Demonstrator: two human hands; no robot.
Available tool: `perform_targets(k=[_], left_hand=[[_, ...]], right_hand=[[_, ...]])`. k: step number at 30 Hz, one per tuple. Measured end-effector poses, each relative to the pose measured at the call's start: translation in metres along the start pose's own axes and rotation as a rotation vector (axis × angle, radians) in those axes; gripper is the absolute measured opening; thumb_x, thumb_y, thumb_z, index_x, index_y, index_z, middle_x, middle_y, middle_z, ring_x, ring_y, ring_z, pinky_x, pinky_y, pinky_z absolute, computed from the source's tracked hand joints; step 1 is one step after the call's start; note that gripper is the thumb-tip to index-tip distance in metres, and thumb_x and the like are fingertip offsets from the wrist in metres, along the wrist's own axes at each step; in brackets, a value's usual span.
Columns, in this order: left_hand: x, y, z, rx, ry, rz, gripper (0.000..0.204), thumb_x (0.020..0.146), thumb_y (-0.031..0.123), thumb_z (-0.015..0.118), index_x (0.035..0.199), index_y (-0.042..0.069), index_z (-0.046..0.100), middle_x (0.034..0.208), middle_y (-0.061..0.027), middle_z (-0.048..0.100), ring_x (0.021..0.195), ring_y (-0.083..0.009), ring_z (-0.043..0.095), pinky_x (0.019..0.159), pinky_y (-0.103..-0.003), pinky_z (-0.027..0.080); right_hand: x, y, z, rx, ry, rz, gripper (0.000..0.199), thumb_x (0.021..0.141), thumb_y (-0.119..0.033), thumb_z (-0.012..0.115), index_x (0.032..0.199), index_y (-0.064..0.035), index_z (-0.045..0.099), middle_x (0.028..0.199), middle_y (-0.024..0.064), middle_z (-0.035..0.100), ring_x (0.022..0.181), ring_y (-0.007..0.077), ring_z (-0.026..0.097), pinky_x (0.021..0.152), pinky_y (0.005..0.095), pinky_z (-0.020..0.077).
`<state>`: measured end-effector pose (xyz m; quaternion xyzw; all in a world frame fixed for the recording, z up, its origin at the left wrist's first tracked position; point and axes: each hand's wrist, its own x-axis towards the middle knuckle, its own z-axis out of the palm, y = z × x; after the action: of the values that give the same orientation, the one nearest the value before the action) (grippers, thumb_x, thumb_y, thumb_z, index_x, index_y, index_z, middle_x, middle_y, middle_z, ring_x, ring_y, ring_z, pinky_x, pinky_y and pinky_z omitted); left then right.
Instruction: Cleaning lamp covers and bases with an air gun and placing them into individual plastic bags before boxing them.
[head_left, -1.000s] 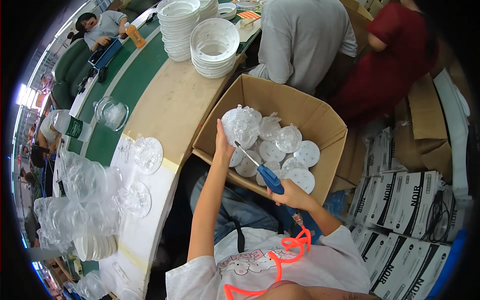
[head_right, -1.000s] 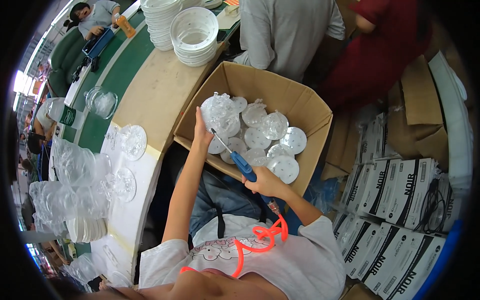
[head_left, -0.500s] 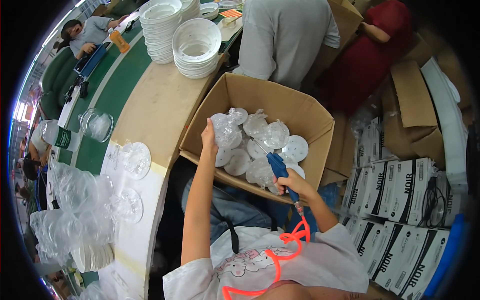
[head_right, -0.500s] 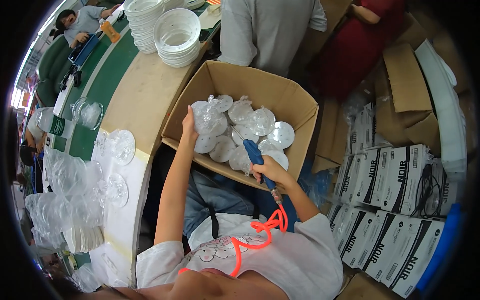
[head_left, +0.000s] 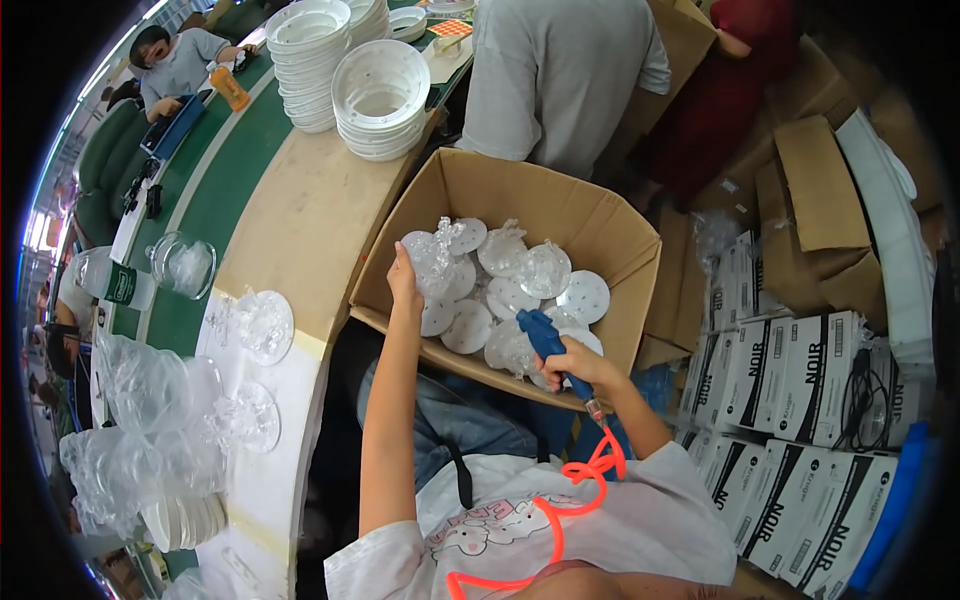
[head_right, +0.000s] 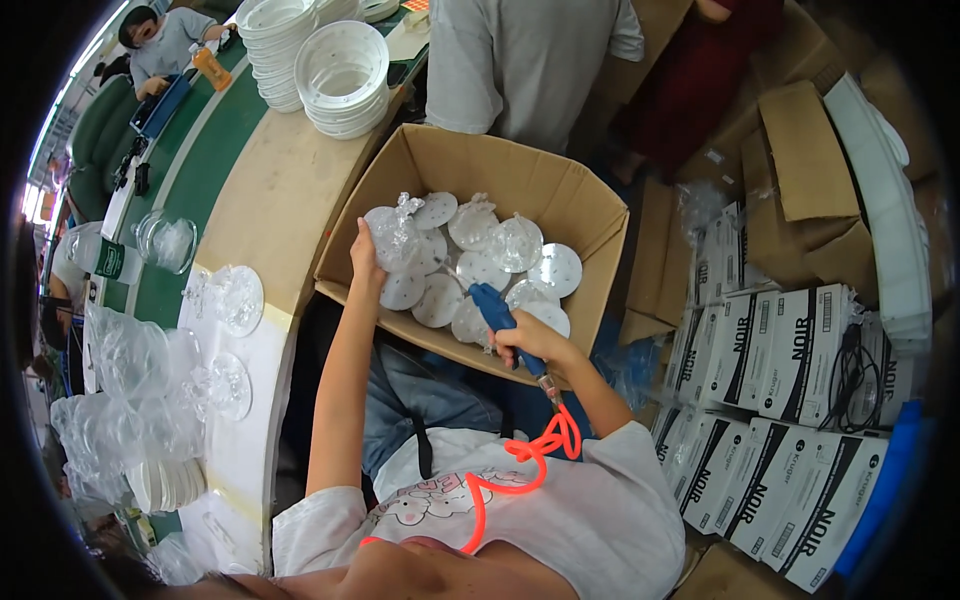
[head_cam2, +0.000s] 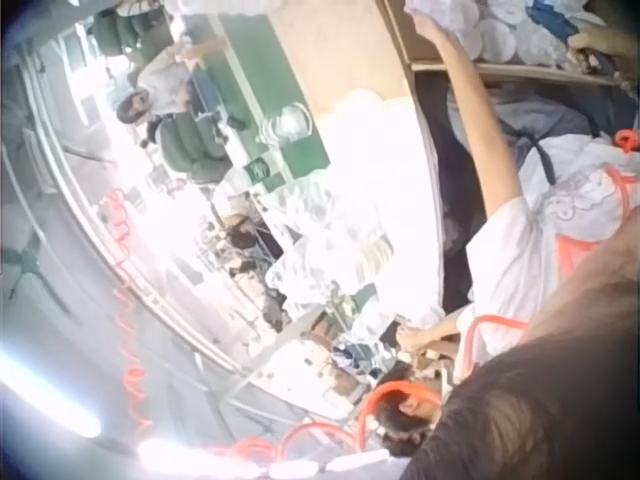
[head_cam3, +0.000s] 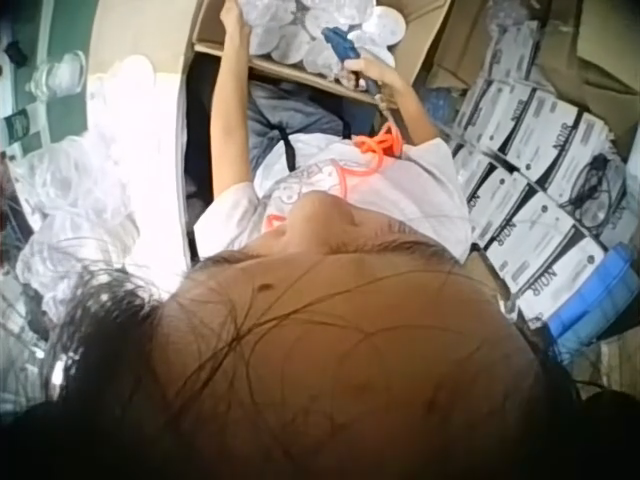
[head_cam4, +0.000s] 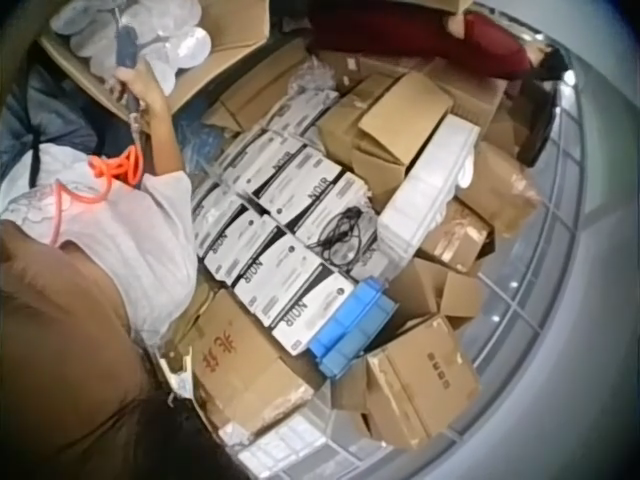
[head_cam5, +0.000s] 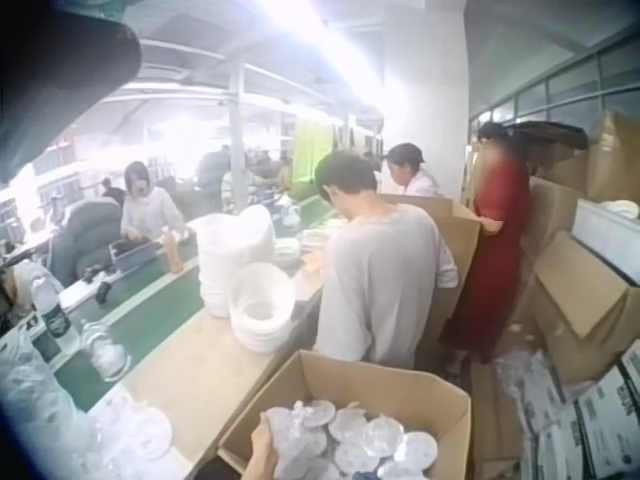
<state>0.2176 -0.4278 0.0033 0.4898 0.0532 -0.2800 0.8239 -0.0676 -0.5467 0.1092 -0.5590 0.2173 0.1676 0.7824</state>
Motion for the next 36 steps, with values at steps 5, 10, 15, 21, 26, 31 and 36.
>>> perform_targets(k=[5,10,15,21,26,31,36], left_hand=[[0.005,0.002,-0.007,0.061,0.055,-0.008,0.047,0.087,0.042,0.045,0.099,-0.002,0.058,0.093,-0.0069,0.061,0.083,-0.0159,0.058,0.074,-0.028,0.046],[0.003,-0.002,0.004,0.059,0.103,-0.014,0.044,0.087,0.041,0.047,0.098,0.0,0.057,0.091,-0.0071,0.061,0.08,-0.0176,0.059,0.073,-0.031,0.048],[0.011,-0.002,-0.011,0.022,0.089,-0.1,0.045,0.09,0.041,0.036,0.106,0.002,0.053,0.099,-0.0102,0.059,0.086,-0.0253,0.059,0.077,-0.039,0.048],[0.013,0.001,-0.015,0.088,-0.057,-0.121,0.051,0.092,0.042,0.03,0.116,0.0,0.046,0.11,-0.0122,0.054,0.098,-0.0282,0.054,0.085,-0.042,0.044],[0.007,0.002,-0.001,0.06,-0.027,-0.116,0.052,0.092,0.041,0.029,0.119,-0.001,0.041,0.113,-0.0139,0.052,0.102,-0.0287,0.052,0.086,-0.042,0.044],[0.005,0.014,-0.008,0.06,-0.06,-0.068,0.052,0.092,0.041,0.028,0.118,-0.001,0.042,0.112,-0.014,0.053,0.099,-0.0294,0.054,0.084,-0.042,0.045],[-0.007,0.011,0.012,0.014,0.03,-0.091,0.054,0.093,0.041,0.02,0.117,-0.001,0.043,0.11,-0.014,0.054,0.098,-0.0298,0.054,0.086,-0.043,0.044]], right_hand=[[0.001,0.002,0.006,0.048,-0.037,0.024,0.017,0.066,-0.011,0.051,0.077,0.0028,0.05,0.054,0.0067,0.049,0.047,0.0149,0.049,0.048,0.0279,0.0438],[-0.008,-0.001,0.005,0.058,-0.062,0.051,0.016,0.066,-0.009,0.052,0.077,0.0025,0.048,0.054,0.0065,0.048,0.047,0.0133,0.048,0.047,0.0275,0.0435],[-0.01,-0.015,0.016,0.093,-0.117,-0.053,0.016,0.068,-0.013,0.051,0.076,-0.0004,0.049,0.054,0.0049,0.048,0.048,0.0116,0.048,0.047,0.0236,0.0383],[-0.014,0.0,0.023,-0.114,-0.128,-0.135,0.013,0.07,-0.013,0.051,0.07,-0.0009,0.049,0.053,0.0056,0.051,0.045,0.0121,0.049,0.047,0.0246,0.0399],[-0.02,0.006,0.014,-0.144,-0.056,-0.081,0.014,0.069,-0.015,0.052,0.067,-0.0012,0.05,0.053,0.0053,0.051,0.046,0.0128,0.051,0.047,0.0247,0.0408],[-0.023,0.0,0.007,0.018,-0.008,-0.038,0.012,0.068,-0.013,0.051,0.07,-0.0015,0.048,0.051,0.0039,0.047,0.046,0.0115,0.048,0.046,0.0252,0.0394],[-0.03,0.001,0.004,0.015,0.018,-0.043,0.015,0.069,-0.015,0.053,0.07,-0.0004,0.05,0.051,0.0051,0.049,0.045,0.0123,0.05,0.045,0.0256,0.04]])
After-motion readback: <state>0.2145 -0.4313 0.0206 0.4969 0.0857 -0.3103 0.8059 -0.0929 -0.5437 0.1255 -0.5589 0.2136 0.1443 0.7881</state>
